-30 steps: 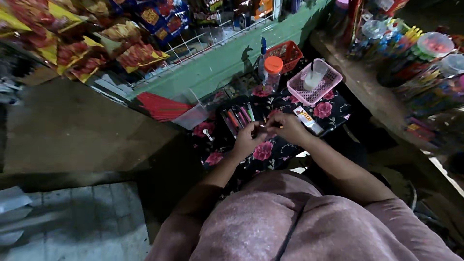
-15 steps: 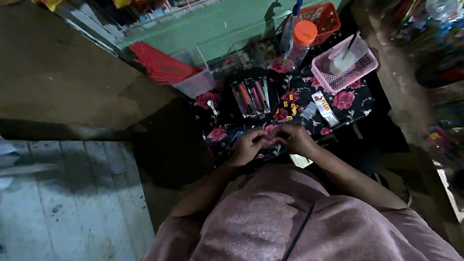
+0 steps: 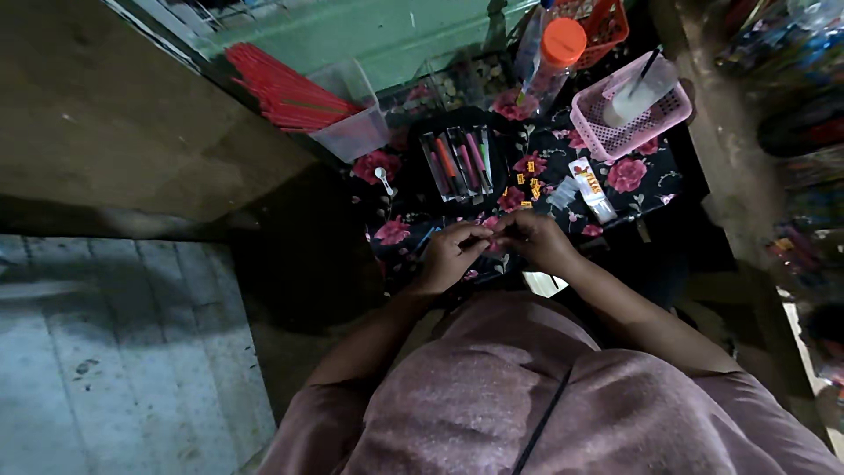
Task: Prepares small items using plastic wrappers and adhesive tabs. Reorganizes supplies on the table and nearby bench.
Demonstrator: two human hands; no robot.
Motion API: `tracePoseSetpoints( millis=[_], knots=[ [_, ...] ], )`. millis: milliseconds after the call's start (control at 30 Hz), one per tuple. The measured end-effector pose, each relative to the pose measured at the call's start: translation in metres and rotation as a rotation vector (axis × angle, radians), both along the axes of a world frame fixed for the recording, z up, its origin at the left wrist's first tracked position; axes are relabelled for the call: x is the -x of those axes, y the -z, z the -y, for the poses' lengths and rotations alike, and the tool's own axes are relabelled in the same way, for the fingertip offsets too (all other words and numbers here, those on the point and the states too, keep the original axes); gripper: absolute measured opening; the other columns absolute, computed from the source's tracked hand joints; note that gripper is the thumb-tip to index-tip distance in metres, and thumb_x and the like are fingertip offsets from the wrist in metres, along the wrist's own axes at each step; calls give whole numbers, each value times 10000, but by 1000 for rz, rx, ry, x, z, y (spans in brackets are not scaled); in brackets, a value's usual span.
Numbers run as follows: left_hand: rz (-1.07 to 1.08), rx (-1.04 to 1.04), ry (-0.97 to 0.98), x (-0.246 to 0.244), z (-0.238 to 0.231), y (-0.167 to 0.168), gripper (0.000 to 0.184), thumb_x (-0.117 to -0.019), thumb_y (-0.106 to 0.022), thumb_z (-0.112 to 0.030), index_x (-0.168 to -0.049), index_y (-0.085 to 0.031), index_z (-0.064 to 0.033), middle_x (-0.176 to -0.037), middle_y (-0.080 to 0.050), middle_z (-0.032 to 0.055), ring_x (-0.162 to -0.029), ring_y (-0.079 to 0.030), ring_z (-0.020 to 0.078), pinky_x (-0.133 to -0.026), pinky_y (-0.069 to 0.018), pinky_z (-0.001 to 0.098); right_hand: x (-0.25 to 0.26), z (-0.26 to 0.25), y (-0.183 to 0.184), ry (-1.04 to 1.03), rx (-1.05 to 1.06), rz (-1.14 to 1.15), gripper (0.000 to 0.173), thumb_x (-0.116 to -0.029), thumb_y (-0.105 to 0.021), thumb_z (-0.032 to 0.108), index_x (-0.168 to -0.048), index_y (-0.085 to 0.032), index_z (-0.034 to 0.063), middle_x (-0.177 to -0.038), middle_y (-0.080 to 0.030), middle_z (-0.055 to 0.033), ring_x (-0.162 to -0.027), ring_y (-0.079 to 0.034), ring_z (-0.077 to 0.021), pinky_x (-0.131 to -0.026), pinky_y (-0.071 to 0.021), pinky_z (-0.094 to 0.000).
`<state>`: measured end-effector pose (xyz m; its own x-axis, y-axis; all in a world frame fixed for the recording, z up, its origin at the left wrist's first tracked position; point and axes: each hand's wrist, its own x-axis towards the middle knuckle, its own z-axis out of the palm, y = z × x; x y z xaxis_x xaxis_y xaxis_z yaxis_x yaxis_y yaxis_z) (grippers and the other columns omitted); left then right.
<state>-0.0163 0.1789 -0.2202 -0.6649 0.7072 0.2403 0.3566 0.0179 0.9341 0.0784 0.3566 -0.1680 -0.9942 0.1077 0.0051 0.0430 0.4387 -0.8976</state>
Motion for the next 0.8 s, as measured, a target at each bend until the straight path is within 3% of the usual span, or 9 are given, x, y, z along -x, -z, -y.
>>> tracePoseSetpoints(
  millis=[100, 233, 300, 367, 433, 633, 733, 800],
  knots=[
    [-13, -37, -18, -3, -2, 2, 173, -897, -705, 19, -1067, -718, 51, -982, -726, 128, -858, -695, 80, -813, -578, 211, 0, -3, 4, -9, -35, -20, 168, -943, -653, 9, -1095, -685, -55, -936, -707, -104, -825, -667, -65, -802, -559, -226],
    [47, -20, -27, -9, 0, -2, 308, -897, -717, 21, -1191, -654, 88, -975, -728, 140, -856, -710, 97, -813, -589, 238, -5, -1, 6, -26, -51, -72, 180, -932, -661, -12, -1105, -680, -57, -996, -726, -122, -899, -706, -100, -871, -577, -259],
    [5, -38, -58, -11, 1, 0, 216, -894, -718, 16, -1097, -692, 83, -976, -731, 136, -869, -709, 92, -835, -587, 232, -9, 7, 2, 5, -73, -72, 163, -899, -675, -67, -1062, -678, -58, -1001, -700, -150, -883, -695, -162, -839, -580, -303],
    [-40, -45, -76, -14, 2, 0, 147, -891, -724, 11, -1028, -718, 65, -970, -733, 134, -873, -708, 90, -841, -582, 226, -11, 9, 3, 16, -84, -81, 130, -894, -677, -68, -1023, -691, -54, -1005, -691, -152, -885, -689, -163, -839, -578, -296],
    [-77, -32, -62, -16, 5, -5, 134, -902, -714, 16, -1030, -721, 53, -986, -727, 138, -880, -706, 102, -844, -577, 230, -11, 5, 6, 7, -69, -91, 103, -911, -663, -29, -996, -717, -51, -1006, -706, -147, -919, -689, -146, -874, -568, -279],
    [-129, -11, -37, -19, 10, -10, 105, -941, -674, -8, -1010, -722, 55, -944, -721, 144, -848, -697, 109, -824, -572, 228, -13, 7, 8, -7, -186, -165, 151, -935, -697, 88, -927, -708, -63, -907, -694, -163, -826, -676, -194, -810, -565, -312],
    [-145, 36, -23, -19, 12, -10, 141, -982, -635, -68, -973, -714, 49, -902, -709, 136, -815, -687, 120, -798, -572, 244, -13, 8, 11, -38, -165, -200, 138, -946, -673, 69, -936, -722, -60, -915, -704, -158, -844, -681, -184, -826, -561, -303],
    [-159, 67, -8, -17, 13, -7, 200, -1010, -594, -110, -955, -708, 45, -876, -705, 140, -796, -689, 160, -789, -579, 307, -14, 10, 12, -35, -112, -164, 108, -936, -660, 18, -978, -727, -56, -956, -708, -155, -886, -681, -178, -853, -562, -314]
  ],
)
